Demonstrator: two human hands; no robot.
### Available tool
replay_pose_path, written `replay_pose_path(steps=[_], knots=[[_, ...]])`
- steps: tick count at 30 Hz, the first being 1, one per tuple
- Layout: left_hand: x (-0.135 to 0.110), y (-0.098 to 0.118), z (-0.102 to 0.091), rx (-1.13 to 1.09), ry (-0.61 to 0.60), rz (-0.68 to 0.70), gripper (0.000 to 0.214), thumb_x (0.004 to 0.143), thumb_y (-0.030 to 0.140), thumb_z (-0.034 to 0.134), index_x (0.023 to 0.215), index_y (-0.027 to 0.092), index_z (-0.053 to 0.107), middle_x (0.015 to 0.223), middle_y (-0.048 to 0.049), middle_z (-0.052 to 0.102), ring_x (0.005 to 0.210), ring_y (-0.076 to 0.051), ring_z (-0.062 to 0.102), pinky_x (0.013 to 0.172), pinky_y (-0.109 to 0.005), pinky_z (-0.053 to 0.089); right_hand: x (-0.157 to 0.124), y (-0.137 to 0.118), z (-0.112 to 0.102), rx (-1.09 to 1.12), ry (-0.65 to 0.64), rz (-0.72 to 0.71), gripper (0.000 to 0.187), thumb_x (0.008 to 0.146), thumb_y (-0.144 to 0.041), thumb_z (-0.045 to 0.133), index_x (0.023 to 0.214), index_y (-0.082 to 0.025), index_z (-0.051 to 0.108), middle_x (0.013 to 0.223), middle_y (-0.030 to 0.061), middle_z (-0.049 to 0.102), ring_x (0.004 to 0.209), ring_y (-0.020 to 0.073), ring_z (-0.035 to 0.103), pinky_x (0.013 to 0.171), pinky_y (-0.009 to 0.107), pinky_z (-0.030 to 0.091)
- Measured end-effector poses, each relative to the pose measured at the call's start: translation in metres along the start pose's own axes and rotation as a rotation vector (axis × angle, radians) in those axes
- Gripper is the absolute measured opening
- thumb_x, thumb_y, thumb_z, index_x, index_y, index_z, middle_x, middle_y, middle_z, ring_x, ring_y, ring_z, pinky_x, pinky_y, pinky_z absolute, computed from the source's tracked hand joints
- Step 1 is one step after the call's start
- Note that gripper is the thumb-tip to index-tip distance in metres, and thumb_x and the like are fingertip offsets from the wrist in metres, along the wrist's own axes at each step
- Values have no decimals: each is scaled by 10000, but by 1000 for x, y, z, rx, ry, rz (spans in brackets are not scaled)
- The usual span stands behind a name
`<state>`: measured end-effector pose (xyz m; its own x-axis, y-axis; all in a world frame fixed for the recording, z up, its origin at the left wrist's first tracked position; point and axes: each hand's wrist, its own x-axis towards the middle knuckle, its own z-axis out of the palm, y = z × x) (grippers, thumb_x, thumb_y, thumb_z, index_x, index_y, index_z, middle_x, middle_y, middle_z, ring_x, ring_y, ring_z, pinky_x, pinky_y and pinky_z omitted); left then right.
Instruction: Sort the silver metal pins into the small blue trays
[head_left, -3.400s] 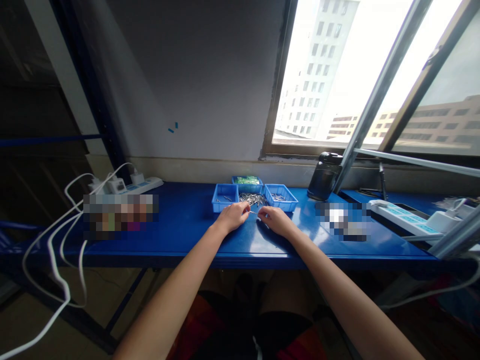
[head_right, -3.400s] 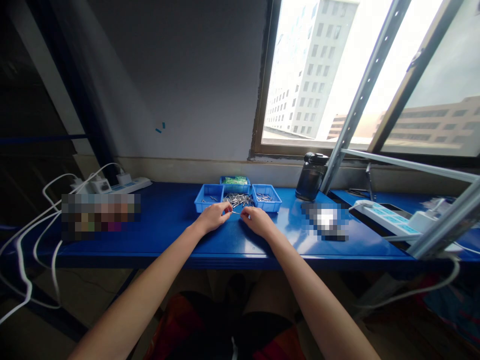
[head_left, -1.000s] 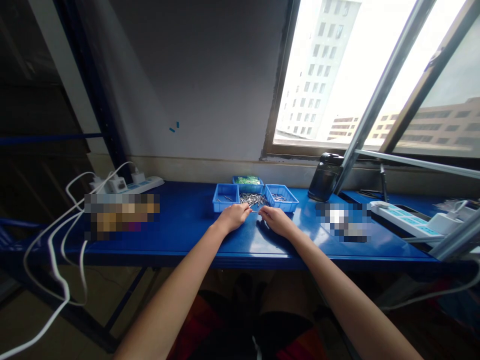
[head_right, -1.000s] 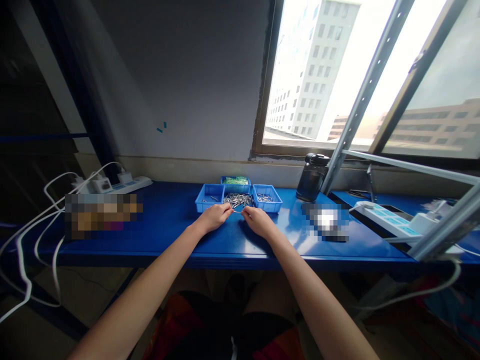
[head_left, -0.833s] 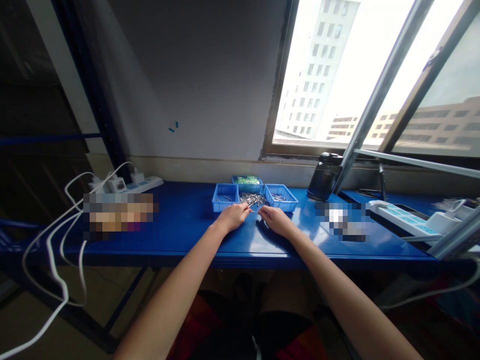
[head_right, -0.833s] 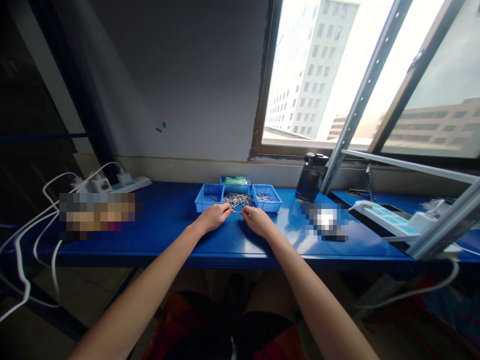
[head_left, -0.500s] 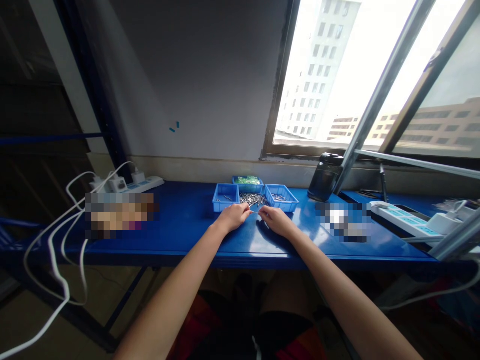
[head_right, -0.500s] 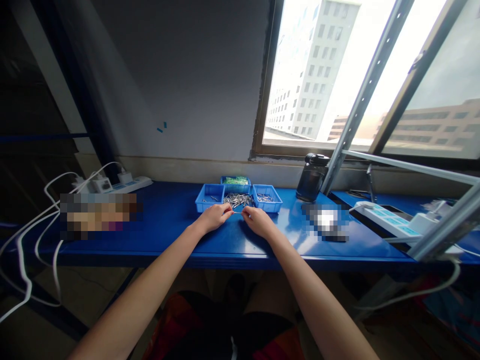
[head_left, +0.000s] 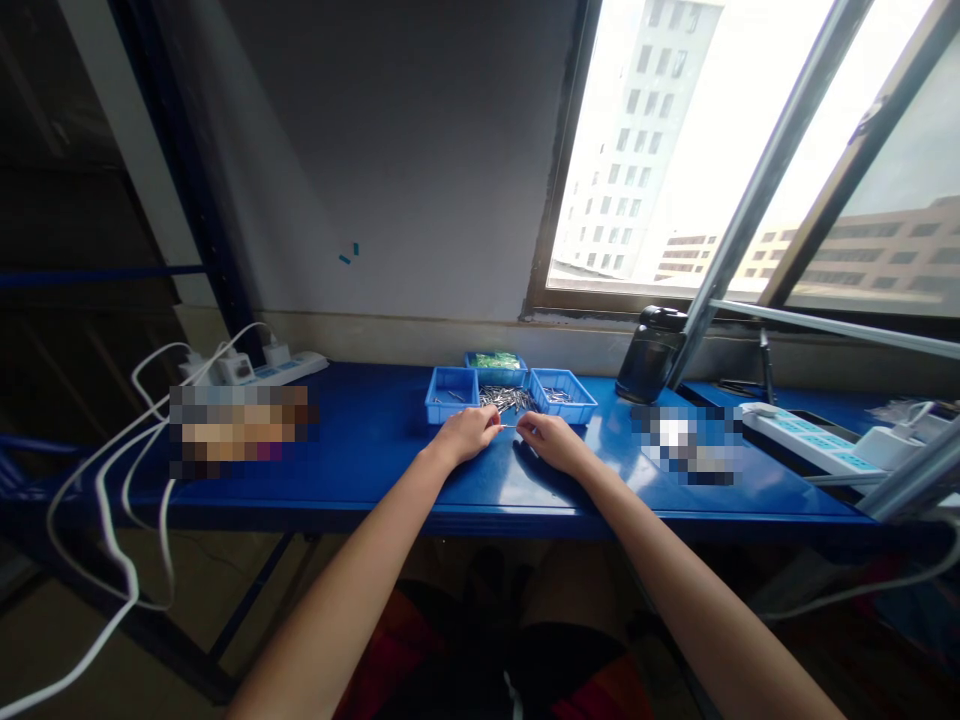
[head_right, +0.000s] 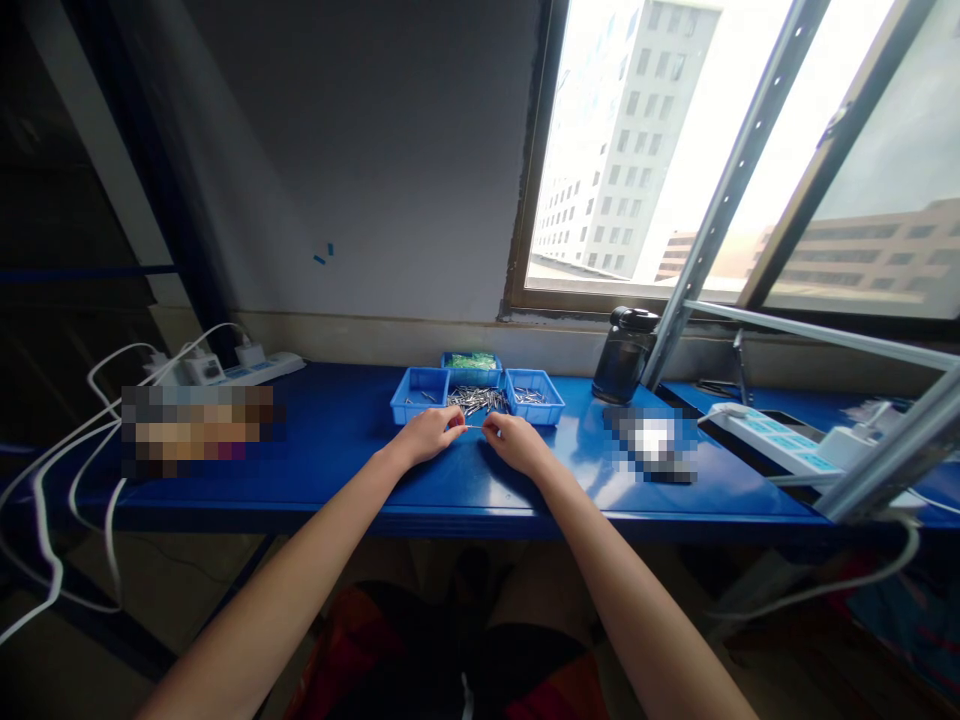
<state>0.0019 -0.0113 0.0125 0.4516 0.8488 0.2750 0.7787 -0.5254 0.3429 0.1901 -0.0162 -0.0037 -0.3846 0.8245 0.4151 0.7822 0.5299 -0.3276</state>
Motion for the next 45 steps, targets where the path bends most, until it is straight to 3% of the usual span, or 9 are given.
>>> replay_pose_path(steps=[45], knots=[[-1, 0, -1, 11, -13, 15, 255, 807, 394, 435, 926, 199, 549, 855, -44, 625, 789, -181, 578, 654, -243, 423, -1, 0, -1, 1, -7, 0, 158, 799, -262, 444, 807, -187, 583, 744, 22, 622, 623, 116, 517, 582, 213, 351]])
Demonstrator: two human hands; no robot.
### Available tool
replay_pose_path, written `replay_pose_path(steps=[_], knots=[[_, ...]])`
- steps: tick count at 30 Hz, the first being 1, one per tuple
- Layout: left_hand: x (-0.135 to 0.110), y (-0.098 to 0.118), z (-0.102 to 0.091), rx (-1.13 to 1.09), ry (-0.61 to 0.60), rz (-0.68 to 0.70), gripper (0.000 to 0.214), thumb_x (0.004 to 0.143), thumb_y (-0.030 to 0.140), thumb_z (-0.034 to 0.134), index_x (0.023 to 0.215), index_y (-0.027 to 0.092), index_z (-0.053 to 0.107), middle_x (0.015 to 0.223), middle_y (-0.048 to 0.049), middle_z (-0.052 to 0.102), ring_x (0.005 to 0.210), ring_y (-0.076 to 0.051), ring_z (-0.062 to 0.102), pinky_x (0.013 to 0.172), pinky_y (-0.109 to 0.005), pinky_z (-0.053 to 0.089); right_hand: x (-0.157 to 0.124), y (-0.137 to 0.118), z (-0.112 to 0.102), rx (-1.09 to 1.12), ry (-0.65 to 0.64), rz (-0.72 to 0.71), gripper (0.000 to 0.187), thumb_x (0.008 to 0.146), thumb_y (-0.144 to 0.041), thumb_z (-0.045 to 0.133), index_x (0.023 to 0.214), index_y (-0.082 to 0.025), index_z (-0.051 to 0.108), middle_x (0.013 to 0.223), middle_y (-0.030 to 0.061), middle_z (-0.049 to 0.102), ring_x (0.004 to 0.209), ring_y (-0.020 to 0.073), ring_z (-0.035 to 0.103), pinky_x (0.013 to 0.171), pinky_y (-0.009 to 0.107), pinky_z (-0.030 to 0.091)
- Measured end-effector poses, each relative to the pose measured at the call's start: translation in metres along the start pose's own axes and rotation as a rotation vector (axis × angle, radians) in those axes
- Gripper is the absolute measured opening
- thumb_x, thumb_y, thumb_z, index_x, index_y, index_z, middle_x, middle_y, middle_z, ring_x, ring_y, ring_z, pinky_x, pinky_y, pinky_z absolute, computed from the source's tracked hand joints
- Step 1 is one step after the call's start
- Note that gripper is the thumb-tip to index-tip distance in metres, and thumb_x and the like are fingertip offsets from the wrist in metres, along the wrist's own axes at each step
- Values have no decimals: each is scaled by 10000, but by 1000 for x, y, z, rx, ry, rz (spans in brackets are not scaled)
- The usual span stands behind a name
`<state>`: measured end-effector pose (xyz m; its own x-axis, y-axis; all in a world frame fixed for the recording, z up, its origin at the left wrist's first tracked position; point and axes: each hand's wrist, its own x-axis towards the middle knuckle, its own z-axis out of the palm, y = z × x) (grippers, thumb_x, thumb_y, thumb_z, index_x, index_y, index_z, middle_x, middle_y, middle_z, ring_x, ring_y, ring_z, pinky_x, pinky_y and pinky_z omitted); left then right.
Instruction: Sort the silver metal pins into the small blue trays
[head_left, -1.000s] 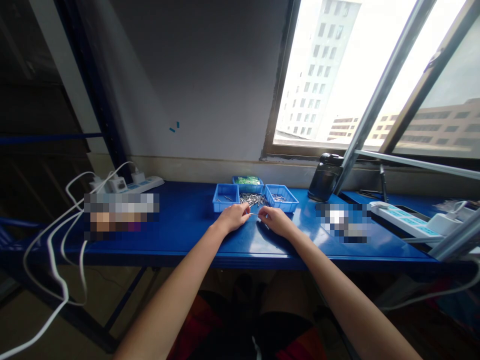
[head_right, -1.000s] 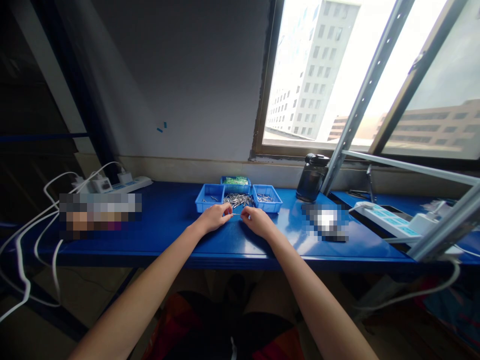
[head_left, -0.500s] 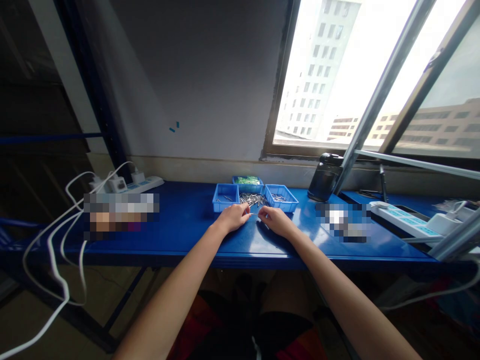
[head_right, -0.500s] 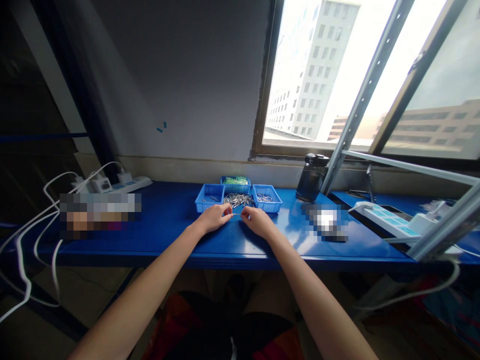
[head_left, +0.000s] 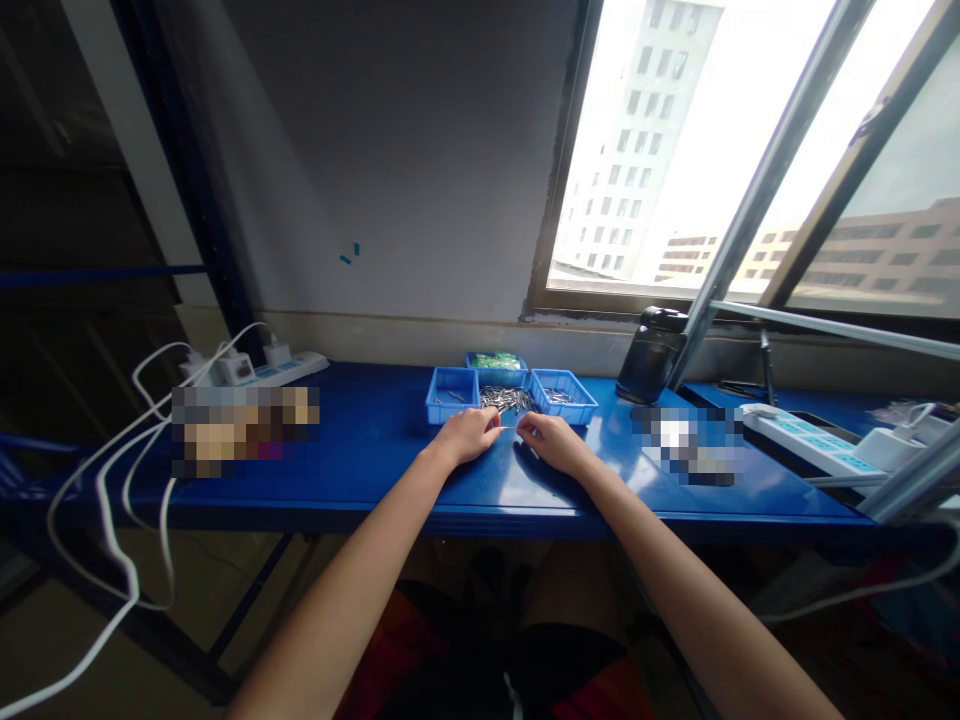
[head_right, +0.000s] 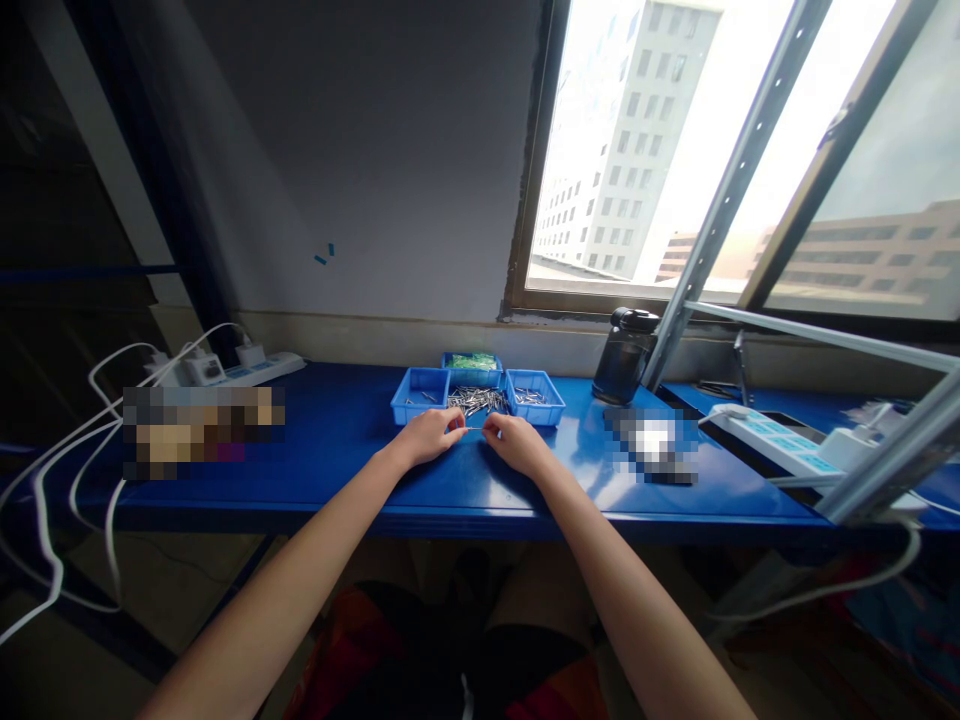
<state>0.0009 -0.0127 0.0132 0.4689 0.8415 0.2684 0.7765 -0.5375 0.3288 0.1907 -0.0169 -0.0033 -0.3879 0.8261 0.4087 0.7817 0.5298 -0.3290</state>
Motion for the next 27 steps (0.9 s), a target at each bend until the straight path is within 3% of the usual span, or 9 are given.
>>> replay_pose_path(steps=[10, 27], knots=[[1, -3, 2, 2, 19, 15, 344, 860, 419, 310, 903, 194, 566, 873, -61, 629, 797, -187, 577, 646, -247, 409, 1, 2, 1, 14, 19, -28, 214, 851, -287, 390, 772, -180, 558, 699, 30, 609, 640, 131, 540, 611, 218, 366], [1, -2, 3, 2, 20, 6, 344, 855, 423, 325, 898, 186, 571, 872, -65, 634, 790, -186, 578, 632, -240, 403, 0, -1, -1, 7, 13, -22, 228, 851, -299, 390, 772, -178, 567, 701, 35, 613, 635, 134, 542, 595, 219, 366]])
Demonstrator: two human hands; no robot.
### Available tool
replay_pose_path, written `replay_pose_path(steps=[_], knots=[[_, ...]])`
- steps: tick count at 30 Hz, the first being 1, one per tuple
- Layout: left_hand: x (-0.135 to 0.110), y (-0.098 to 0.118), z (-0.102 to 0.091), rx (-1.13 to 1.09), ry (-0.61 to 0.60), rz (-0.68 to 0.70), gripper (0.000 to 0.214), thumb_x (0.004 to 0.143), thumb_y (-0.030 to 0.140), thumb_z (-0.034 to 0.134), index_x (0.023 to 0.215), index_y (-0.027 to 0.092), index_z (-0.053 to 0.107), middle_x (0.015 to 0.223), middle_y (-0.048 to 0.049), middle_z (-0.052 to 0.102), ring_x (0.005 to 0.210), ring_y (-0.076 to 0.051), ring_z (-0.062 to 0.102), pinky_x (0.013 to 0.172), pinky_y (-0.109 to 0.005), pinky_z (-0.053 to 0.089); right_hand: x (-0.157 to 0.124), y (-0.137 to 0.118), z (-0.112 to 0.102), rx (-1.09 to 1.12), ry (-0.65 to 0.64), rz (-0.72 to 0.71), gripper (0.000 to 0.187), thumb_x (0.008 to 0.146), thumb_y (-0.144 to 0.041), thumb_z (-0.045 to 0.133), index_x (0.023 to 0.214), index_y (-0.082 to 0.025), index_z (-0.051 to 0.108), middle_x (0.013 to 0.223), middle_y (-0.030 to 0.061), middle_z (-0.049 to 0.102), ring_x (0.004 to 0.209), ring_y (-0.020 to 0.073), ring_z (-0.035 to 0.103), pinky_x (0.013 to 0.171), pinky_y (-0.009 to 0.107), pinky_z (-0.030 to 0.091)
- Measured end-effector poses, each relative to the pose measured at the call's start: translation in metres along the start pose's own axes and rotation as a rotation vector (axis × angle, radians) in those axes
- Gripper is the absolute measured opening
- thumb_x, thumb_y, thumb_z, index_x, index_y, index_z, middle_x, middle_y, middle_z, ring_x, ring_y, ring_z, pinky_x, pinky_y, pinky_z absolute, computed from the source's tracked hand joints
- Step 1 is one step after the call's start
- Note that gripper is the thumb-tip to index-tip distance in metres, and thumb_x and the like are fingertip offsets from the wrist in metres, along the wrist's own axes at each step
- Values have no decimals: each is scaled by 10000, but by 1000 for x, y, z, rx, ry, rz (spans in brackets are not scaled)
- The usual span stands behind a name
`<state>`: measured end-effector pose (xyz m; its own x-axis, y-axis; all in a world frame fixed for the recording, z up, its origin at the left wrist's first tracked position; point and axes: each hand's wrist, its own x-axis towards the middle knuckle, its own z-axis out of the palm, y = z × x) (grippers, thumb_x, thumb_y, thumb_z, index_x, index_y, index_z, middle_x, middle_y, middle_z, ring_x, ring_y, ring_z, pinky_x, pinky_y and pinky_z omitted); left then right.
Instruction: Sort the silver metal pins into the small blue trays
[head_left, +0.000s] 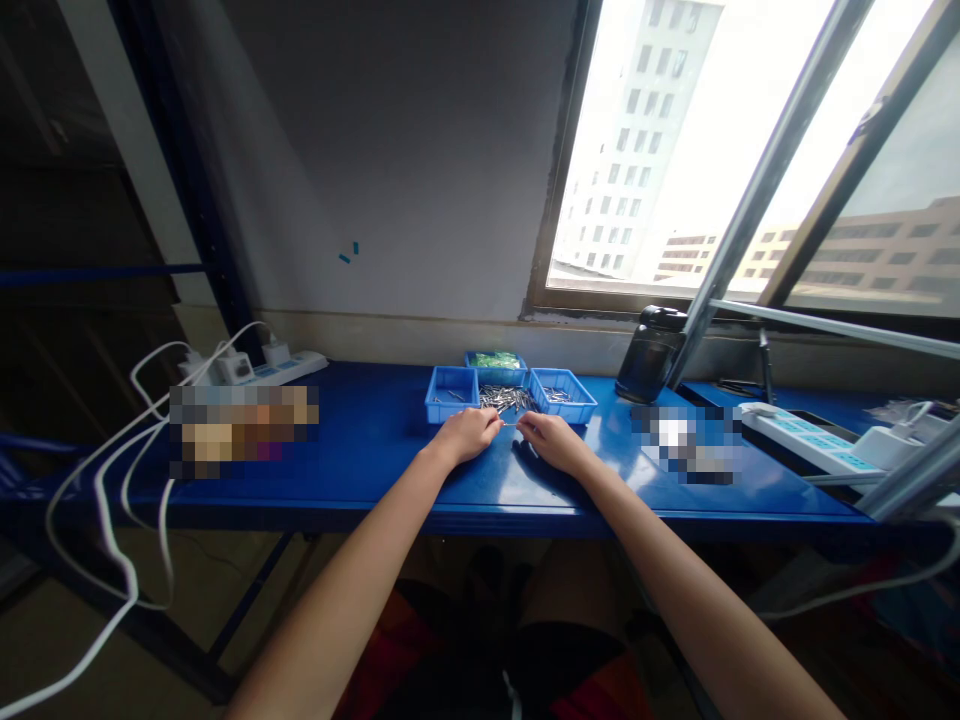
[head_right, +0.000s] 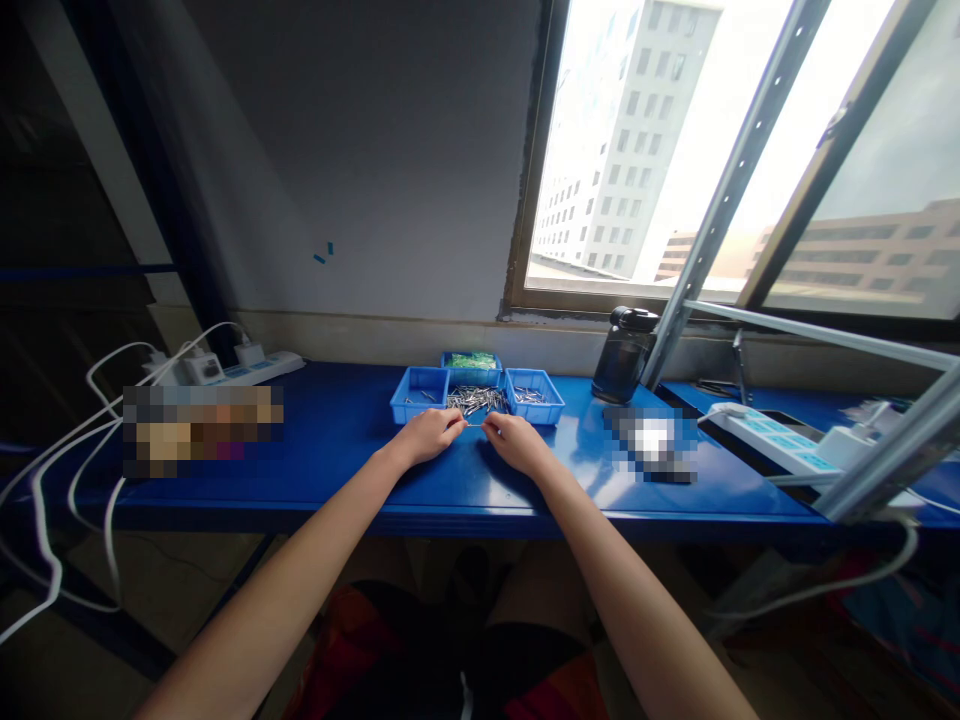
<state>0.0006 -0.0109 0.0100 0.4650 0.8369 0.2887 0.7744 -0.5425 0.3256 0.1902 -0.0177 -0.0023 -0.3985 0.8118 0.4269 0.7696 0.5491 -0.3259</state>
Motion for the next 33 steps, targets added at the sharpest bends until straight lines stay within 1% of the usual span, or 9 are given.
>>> replay_pose_path(steps=[5, 14, 27, 33], knots=[[0, -1, 0, 4, 4, 15, 338, 854, 416, 320, 882, 190, 570, 849, -60, 632, 766, -184, 577, 610, -238, 397, 1, 0, 0, -5, -5, 1, 222, 849, -292, 393, 779, -177, 570, 705, 38, 615, 649, 136, 548, 608, 220, 372], [-1, 3, -4, -15, -15, -10, 340, 853, 422, 326, 895, 184, 565, 876, -68, 632, 782, -180, 575, 627, -232, 398, 0, 3, 2, -15, 1, -5, 217, 849, -295, 396, 785, -181, 569, 715, 34, 616, 653, 132, 549, 619, 218, 380], [-2, 3, -4, -16, -16, -5, 336, 853, 417, 327, 904, 191, 570, 868, -63, 630, 796, -191, 578, 625, -240, 408, 0, 1, 0, -10, -4, 3, 220, 845, -300, 405, 779, -179, 576, 712, 37, 619, 655, 138, 553, 625, 224, 384], [-1, 3, -3, -15, -16, -19, 332, 854, 415, 332, 910, 190, 569, 876, -65, 633, 801, -190, 578, 654, -249, 411, 0, 1, 0, -11, -4, 11, 219, 844, -294, 406, 791, -176, 582, 715, 38, 618, 657, 137, 552, 625, 224, 384]])
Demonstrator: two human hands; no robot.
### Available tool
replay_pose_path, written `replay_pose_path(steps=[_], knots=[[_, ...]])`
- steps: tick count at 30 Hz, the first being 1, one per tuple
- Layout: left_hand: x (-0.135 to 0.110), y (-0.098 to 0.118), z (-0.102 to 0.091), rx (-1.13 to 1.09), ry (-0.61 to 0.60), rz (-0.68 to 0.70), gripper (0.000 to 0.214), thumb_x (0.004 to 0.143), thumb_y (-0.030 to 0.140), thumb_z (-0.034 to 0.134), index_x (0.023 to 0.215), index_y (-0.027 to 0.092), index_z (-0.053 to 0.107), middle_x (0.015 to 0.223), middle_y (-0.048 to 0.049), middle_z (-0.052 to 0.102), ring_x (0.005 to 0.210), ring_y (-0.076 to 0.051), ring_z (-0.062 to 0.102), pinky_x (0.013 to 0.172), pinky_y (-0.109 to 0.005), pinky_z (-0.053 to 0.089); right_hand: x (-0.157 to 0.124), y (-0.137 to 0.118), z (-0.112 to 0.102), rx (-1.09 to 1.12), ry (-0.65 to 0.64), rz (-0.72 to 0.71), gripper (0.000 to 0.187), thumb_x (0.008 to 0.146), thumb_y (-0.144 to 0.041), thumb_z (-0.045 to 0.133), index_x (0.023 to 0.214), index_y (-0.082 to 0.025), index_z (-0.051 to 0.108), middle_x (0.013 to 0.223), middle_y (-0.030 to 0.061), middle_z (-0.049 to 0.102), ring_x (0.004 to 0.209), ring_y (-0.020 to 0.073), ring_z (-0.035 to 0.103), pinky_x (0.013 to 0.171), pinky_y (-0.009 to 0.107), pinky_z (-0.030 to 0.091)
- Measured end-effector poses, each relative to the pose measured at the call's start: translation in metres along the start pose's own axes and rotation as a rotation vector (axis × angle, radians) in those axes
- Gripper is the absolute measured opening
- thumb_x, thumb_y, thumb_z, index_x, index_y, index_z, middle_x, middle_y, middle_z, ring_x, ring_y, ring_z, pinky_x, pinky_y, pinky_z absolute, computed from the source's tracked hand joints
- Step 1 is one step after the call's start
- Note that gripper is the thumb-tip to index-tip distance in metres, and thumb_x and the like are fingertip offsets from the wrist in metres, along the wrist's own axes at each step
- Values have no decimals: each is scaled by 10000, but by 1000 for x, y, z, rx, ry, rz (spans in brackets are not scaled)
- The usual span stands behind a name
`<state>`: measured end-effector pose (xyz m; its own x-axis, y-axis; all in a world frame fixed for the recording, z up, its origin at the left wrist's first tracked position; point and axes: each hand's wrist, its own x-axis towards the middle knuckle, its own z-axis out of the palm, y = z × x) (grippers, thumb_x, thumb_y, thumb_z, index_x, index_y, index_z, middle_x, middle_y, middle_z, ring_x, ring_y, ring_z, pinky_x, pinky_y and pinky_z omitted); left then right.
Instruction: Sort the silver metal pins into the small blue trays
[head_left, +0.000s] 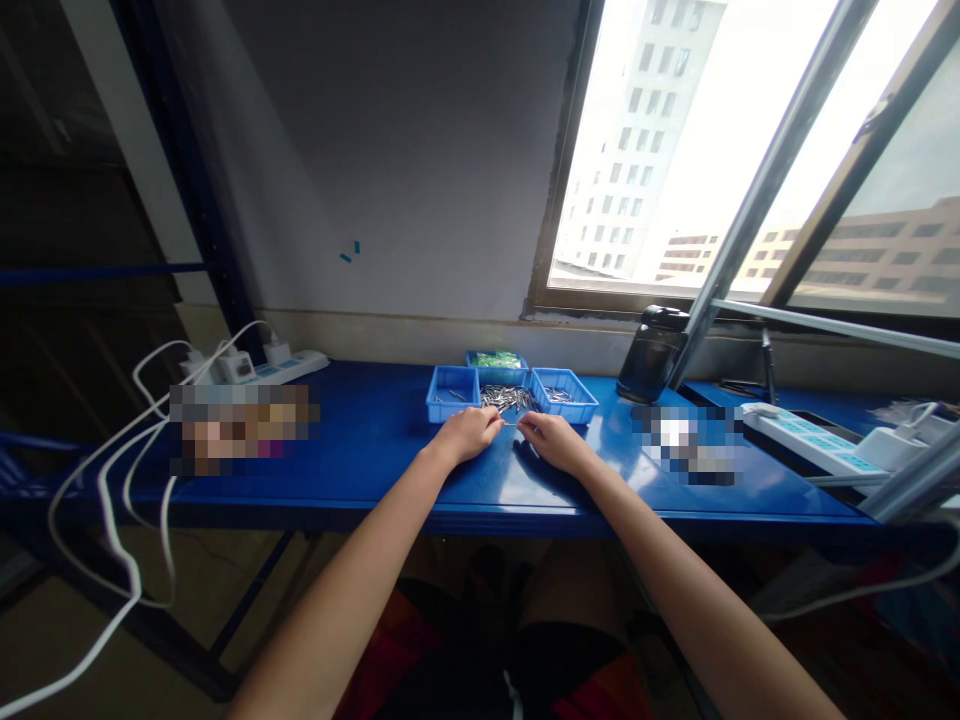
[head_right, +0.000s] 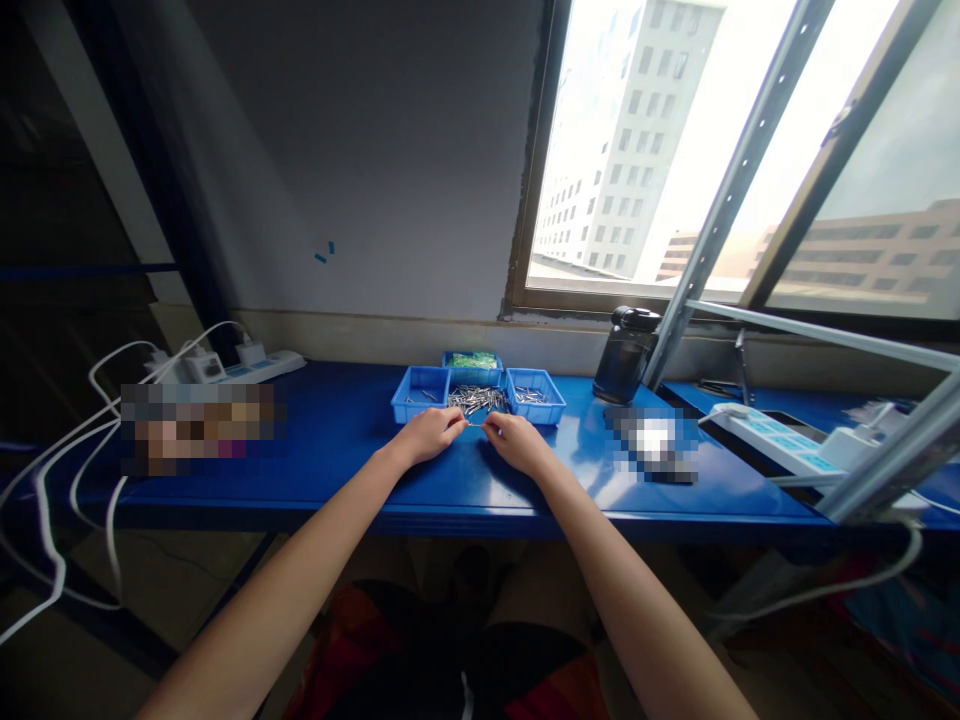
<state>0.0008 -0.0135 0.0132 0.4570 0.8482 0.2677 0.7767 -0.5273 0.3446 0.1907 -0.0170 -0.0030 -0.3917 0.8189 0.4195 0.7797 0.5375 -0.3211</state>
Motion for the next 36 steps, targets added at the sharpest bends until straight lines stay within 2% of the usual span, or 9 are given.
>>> replay_pose_path(steps=[19, 24, 36], knots=[[0, 0, 0, -5, 8, 15, 293, 837, 414, 374, 898, 197, 561, 842, -53, 625, 773, -185, 579, 631, -247, 415, 0, 1, 1, 2, -2, -1, 201, 832, -287, 422, 795, -177, 585, 716, 33, 613, 636, 126, 535, 612, 221, 381], [0, 1, -1, 2, -2, -14, 265, 823, 393, 410, 914, 195, 559, 855, -51, 624, 797, -182, 576, 643, -241, 421, 0, 0, 0, 8, 5, -3, 176, 812, -278, 447, 788, -181, 592, 719, 26, 613, 615, 117, 518, 587, 218, 370], [4, -3, 3, 17, -5, 10, 212, 791, 352, 473, 933, 211, 542, 851, -31, 627, 803, -177, 583, 668, -247, 429, 3, 4, 3, 0, -9, 8, 114, 755, -240, 507, 788, -189, 604, 718, 11, 610, 604, 107, 500, 589, 214, 368]])
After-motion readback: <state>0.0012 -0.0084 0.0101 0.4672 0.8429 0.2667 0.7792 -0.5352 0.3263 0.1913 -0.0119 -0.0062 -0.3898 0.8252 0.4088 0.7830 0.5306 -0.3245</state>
